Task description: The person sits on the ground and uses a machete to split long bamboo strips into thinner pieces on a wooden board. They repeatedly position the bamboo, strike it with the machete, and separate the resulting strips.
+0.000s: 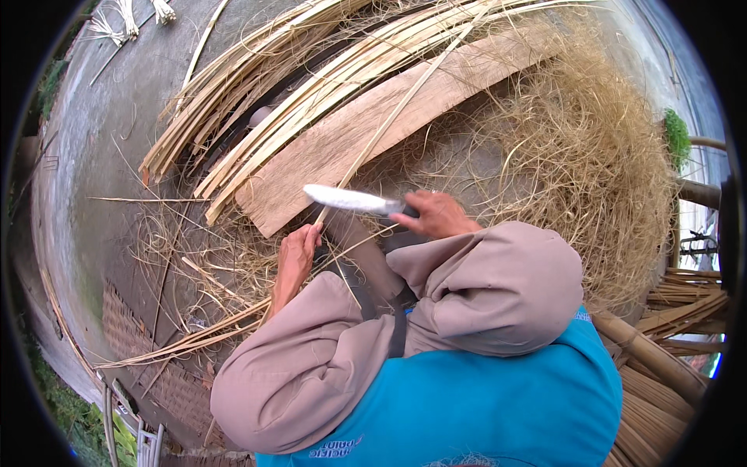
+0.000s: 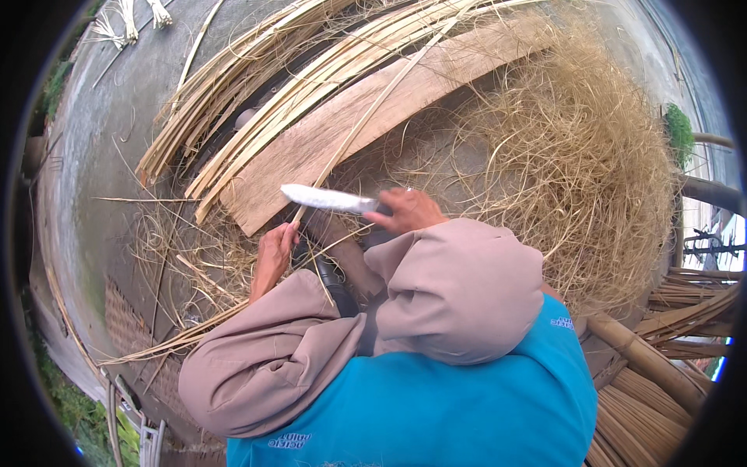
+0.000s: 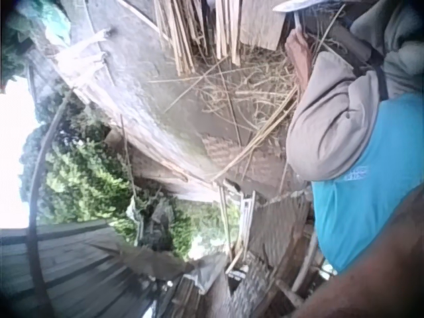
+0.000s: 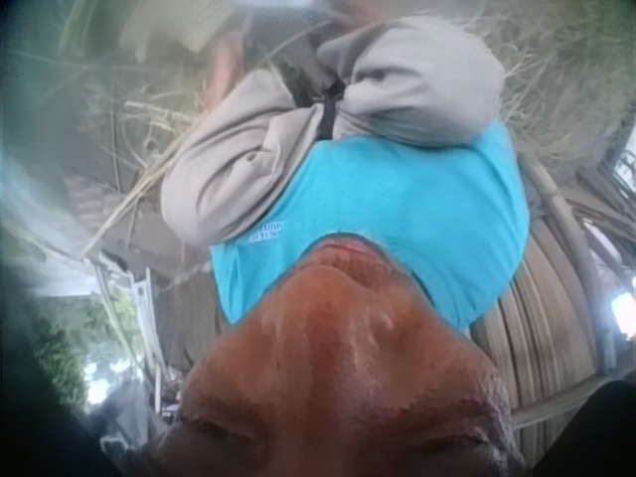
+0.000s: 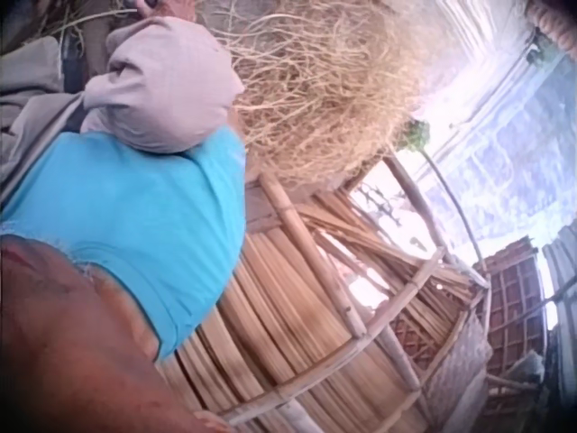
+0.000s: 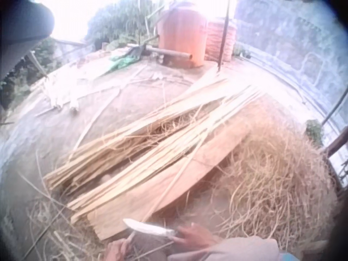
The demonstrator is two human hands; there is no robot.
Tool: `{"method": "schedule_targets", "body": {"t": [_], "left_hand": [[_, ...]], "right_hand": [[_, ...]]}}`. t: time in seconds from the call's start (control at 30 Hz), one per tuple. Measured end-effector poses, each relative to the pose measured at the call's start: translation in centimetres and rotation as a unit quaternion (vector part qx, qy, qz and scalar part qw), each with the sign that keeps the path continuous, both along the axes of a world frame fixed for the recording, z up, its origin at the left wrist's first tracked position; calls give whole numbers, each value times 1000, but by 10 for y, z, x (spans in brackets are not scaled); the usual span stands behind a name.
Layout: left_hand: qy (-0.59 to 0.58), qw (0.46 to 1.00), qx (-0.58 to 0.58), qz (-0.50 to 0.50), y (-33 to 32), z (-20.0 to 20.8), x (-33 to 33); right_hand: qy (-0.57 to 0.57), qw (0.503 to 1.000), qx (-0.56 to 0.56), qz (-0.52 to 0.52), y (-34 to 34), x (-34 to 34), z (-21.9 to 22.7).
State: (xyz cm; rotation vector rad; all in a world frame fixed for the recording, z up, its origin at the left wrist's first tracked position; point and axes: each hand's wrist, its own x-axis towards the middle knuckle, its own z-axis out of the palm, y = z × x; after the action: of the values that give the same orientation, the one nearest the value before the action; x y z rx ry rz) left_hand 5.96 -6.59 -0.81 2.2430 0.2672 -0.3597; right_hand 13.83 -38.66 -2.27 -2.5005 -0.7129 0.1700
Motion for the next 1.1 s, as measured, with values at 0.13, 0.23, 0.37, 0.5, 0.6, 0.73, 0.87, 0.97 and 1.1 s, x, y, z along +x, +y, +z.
{"method": "schedule_targets", "body": {"t": [0.13, 0.23, 0.37, 0.5, 0.6, 0.73, 0.87, 0.97, 1.1], "left_hand": [[1, 1000, 5, 2, -14, 12, -1], [-34, 999, 19, 5, -15, 5, -2], [0, 998, 69, 15, 4, 5, -38], [7, 998, 61, 33, 47, -3, -98], [99, 994, -13, 31, 46, -2, -84], [183, 950, -250, 42, 24, 0, -24], [323, 880, -339, 83, 20, -9, 19], [390, 817, -412, 106, 31, -12, 19], [387, 825, -400, 98, 25, -4, 22]], "right_hand": [[82, 968, 10, -237, -61, 112, -2], [135, 961, 23, -242, -50, 120, 7], [-8, 1000, 3, -3, -23, 61, -12], [110, 964, -9, -242, -114, 146, 4], [34, 944, -48, -325, -152, 203, 13], [146, 925, 89, -338, -81, 164, -9], [115, 988, 51, -87, 8, 17, -5], [-10, 998, 57, -31, 4, 5, -22], [89, 942, 59, -319, -83, 118, -20]]}}
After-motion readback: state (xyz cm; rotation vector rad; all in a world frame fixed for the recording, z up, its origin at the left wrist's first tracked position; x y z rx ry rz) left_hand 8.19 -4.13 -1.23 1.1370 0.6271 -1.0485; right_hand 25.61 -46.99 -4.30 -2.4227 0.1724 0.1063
